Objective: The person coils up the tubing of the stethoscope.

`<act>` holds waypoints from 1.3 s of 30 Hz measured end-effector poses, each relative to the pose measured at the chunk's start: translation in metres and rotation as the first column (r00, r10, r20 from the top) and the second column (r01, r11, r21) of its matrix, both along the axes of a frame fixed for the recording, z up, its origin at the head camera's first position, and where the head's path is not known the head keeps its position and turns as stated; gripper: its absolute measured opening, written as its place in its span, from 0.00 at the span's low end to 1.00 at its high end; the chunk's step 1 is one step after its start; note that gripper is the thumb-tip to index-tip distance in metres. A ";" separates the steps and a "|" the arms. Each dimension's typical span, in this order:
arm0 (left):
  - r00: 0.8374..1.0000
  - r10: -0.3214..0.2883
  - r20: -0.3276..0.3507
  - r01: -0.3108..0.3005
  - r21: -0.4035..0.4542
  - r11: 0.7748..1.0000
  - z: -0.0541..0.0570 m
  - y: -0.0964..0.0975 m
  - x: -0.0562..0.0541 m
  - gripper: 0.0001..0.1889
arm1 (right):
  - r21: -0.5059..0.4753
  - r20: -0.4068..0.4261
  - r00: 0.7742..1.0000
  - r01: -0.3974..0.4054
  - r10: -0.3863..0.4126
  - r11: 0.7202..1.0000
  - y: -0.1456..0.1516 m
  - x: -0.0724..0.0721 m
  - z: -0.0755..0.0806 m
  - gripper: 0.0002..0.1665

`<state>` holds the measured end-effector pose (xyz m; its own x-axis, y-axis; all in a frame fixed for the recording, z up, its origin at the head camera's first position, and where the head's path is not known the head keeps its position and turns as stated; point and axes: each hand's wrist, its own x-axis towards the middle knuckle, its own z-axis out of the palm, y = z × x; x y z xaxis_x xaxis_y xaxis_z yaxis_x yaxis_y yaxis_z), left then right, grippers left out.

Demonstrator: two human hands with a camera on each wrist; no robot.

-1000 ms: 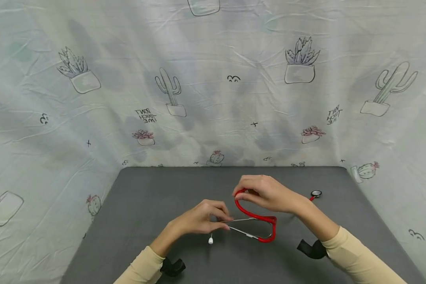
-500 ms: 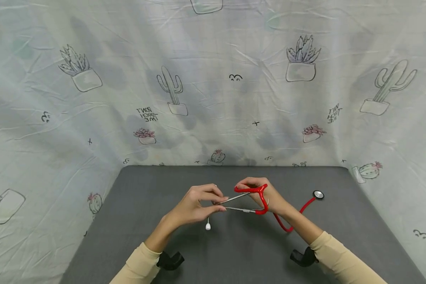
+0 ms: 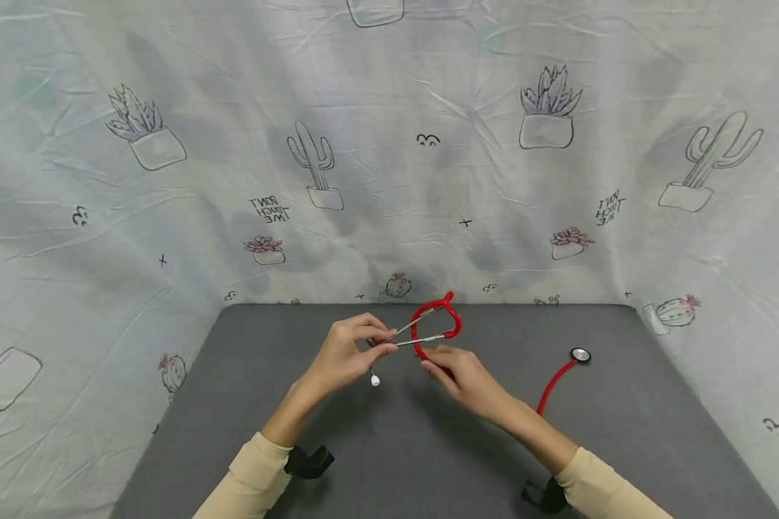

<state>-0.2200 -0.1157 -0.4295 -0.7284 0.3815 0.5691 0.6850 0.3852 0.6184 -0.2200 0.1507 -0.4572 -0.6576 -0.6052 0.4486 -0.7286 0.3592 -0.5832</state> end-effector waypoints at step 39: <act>0.960 -0.022 0.280 0.136 -0.396 0.908 -0.004 -0.014 -0.002 0.03 | 0.226 -0.761 0.640 0.111 0.104 0.968 0.041 0.037 0.085 0.21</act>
